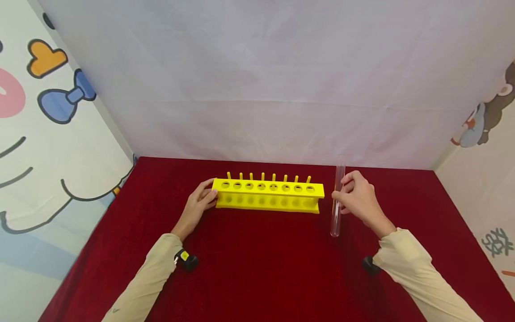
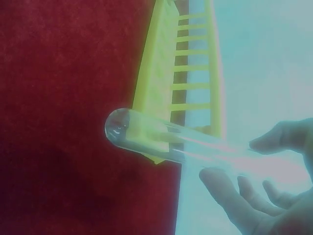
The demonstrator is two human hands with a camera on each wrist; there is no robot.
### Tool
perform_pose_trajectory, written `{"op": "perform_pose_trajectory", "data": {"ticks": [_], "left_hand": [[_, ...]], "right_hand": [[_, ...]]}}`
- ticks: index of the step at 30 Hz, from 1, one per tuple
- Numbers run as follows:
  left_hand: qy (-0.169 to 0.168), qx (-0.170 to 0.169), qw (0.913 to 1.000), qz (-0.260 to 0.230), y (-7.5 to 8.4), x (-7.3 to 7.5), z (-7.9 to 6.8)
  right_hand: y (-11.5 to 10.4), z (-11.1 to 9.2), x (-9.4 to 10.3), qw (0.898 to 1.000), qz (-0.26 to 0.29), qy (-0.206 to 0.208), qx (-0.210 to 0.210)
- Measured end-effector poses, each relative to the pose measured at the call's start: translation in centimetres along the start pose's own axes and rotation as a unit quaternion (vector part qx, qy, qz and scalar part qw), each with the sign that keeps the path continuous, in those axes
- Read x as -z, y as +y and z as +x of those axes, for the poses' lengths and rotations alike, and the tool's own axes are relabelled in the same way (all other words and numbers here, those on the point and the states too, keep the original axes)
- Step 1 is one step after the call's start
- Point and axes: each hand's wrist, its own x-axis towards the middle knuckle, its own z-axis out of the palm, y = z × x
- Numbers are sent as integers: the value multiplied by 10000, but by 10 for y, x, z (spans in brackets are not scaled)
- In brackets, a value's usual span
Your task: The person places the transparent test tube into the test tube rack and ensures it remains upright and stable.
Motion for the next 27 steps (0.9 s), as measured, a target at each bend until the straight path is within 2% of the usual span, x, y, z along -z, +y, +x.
{"op": "perform_pose_trajectory", "data": {"ticks": [10, 18, 27], "left_hand": [[-71, 39, 9999, -85, 4, 1, 0], [-225, 61, 9996, -161, 31, 0, -11], [-237, 95, 9995, -202, 31, 0, -11]], "right_hand": [[-7, -1, 0, 9998, 70, 138, 102], [-13, 0, -2, 9994, 161, 202, 208], [-15, -2, -3, 9988, 336, 163, 319]]}}
